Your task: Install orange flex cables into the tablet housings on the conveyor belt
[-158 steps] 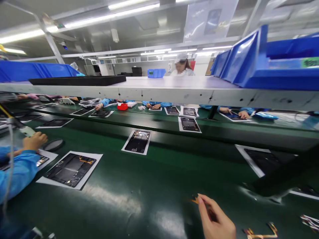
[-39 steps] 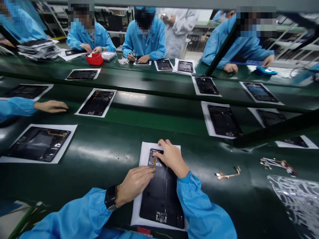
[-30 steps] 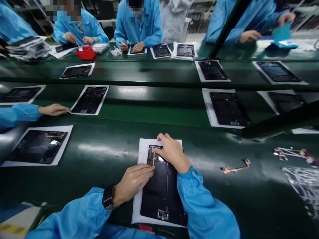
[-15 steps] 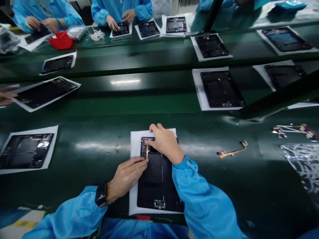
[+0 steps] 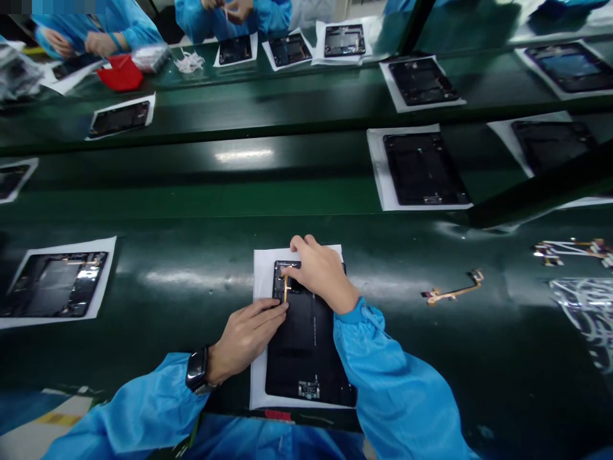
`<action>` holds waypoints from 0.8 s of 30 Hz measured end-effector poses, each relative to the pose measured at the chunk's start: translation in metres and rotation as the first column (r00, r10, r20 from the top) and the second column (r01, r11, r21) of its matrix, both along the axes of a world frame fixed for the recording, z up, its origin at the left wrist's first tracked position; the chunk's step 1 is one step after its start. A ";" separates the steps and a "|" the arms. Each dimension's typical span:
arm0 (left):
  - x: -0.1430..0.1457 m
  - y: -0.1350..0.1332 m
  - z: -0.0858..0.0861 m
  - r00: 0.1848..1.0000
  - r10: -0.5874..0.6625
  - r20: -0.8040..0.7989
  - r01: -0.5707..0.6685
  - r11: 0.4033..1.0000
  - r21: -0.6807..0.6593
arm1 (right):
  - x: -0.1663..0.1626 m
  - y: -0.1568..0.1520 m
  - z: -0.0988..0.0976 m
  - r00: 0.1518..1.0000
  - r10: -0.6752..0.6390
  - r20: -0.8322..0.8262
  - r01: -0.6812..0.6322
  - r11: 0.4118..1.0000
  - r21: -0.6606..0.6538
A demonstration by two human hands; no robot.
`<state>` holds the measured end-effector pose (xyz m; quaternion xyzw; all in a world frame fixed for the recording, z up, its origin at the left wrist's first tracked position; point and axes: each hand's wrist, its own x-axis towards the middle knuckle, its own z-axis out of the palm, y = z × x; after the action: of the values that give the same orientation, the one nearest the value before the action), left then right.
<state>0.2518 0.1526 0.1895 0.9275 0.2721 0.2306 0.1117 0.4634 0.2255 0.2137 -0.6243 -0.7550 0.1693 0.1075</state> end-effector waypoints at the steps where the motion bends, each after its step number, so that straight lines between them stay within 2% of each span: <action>1: 0.000 0.000 0.001 1.000 -0.001 -0.003 0.001 1.000 0.010 | 0.000 0.000 0.000 1.000 0.001 0.002 -0.001 1.000 0.001; 9: -0.001 -0.002 -0.001 0.997 -0.004 -0.072 0.005 1.000 0.011 | -0.001 0.001 0.000 1.000 -0.001 0.006 0.001 1.000 -0.015; 15: 0.000 0.004 0.012 0.993 -0.052 -0.108 0.049 0.998 -0.036 | 0.001 0.000 0.001 1.000 -0.004 0.009 0.004 1.000 -0.019; 20: -0.003 0.012 0.021 0.992 -0.088 -0.089 0.075 0.987 -0.141 | 0.017 -0.010 0.023 0.990 0.033 -0.139 -0.040 0.998 -0.046; 24: -0.005 0.013 0.020 0.975 -0.142 -0.172 0.127 0.987 -0.096 | 0.026 -0.033 0.046 0.967 0.048 -0.252 -0.075 0.992 -0.098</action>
<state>0.2463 0.1653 0.2093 0.9552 0.2270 0.1267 0.1412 0.4898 0.1927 0.2592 -0.5793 -0.7443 0.2897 0.1625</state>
